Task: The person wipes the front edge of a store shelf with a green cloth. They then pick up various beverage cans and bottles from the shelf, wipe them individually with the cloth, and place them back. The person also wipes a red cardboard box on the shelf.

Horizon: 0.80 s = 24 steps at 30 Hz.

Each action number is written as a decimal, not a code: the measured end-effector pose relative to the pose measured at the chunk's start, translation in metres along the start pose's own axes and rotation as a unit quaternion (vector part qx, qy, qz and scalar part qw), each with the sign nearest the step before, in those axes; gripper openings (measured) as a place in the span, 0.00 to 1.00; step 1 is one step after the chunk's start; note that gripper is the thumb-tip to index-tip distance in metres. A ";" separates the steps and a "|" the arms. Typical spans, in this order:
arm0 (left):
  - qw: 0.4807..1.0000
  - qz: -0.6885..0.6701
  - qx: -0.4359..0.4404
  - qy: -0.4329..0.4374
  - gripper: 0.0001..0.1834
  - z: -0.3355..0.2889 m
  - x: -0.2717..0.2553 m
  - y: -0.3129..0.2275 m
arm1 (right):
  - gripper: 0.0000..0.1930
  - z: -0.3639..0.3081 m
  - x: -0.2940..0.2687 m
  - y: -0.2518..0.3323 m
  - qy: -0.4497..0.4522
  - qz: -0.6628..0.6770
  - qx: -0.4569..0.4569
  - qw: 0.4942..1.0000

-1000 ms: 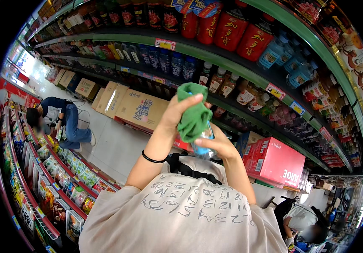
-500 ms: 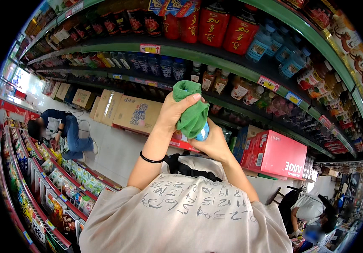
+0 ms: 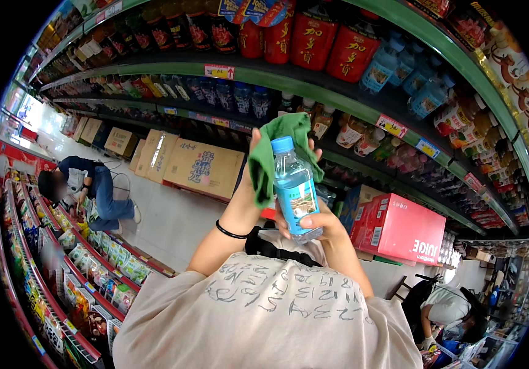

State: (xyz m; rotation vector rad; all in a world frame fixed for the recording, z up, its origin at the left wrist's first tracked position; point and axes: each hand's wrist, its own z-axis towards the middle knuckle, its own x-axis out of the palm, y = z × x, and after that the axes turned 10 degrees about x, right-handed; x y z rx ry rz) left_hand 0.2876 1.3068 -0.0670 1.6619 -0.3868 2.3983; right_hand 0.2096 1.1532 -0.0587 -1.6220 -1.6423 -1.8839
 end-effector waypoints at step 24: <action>0.960 -0.002 -0.144 -0.240 0.23 -0.027 -0.045 0.013 | 0.41 -0.040 0.000 -0.008 -0.126 -0.148 -0.088 0.977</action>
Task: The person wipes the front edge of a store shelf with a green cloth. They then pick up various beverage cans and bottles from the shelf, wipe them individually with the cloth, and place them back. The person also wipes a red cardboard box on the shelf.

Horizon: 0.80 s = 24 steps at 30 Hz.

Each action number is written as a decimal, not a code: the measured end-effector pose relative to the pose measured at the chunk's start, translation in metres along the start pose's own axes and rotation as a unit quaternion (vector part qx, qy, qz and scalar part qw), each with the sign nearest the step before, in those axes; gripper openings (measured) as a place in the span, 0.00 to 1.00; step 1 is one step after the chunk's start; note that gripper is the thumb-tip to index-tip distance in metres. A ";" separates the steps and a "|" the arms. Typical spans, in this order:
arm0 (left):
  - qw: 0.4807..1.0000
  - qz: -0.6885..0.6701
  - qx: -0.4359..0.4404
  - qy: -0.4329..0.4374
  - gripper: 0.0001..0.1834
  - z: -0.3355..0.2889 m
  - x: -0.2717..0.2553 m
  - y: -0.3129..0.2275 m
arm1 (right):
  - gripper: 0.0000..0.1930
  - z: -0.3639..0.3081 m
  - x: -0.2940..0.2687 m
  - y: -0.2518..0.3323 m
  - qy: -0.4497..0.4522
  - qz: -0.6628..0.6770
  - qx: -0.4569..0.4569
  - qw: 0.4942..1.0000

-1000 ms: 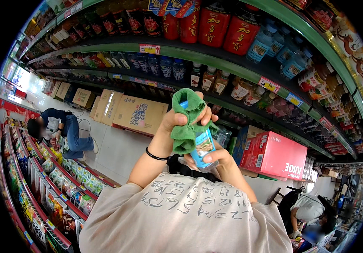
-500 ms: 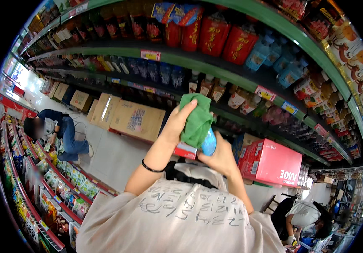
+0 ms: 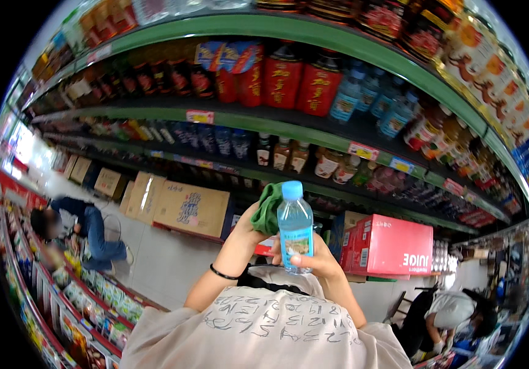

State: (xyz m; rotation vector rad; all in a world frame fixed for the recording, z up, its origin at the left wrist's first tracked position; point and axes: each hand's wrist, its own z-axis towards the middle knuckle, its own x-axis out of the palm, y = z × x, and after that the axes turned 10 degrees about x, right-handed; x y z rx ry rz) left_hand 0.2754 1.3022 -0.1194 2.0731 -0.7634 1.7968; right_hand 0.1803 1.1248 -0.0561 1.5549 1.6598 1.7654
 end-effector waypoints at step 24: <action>0.966 -0.100 0.154 -0.180 0.17 -0.105 -0.084 -0.056 | 0.32 0.077 -0.142 0.172 -0.443 -0.265 -0.403 0.755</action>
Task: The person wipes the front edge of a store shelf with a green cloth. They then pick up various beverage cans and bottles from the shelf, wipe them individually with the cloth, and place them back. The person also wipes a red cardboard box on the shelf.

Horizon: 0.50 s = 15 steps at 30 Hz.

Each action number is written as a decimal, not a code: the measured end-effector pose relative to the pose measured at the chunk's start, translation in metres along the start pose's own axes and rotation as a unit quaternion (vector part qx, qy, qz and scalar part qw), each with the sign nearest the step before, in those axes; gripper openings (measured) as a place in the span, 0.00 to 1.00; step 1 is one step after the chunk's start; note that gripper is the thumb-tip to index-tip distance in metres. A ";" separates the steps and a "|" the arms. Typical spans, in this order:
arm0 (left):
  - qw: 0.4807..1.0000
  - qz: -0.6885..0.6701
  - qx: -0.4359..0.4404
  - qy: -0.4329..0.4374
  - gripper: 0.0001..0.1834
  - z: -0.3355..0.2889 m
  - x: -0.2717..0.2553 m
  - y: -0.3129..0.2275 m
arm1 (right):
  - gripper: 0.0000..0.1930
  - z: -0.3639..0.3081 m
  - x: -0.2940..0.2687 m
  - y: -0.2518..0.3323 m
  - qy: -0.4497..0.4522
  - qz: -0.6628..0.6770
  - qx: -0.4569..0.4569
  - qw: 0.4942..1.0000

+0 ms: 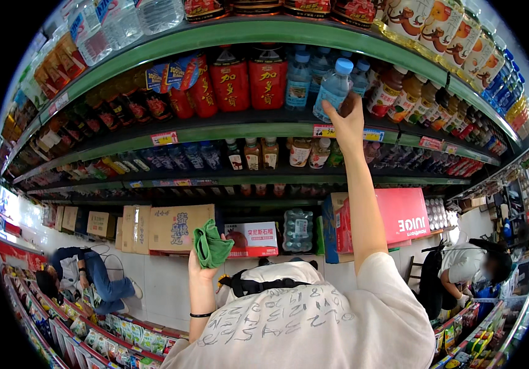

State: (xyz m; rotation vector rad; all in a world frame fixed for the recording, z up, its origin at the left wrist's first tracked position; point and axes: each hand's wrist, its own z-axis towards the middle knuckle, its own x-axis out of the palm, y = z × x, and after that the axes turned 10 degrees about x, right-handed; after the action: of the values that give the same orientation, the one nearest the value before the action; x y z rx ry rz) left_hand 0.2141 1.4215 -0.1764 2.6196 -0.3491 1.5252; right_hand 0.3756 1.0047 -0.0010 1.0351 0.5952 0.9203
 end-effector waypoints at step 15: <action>0.999 0.038 0.000 0.002 0.18 -0.001 0.000 0.001 | 0.39 0.013 0.035 -0.024 -0.169 -0.194 -0.020 0.966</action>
State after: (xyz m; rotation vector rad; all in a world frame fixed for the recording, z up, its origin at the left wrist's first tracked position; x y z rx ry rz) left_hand 0.2129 1.4205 -0.1754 2.6320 -0.4543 1.5512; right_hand 0.4120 1.0243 -0.0178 0.9678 0.4659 0.3971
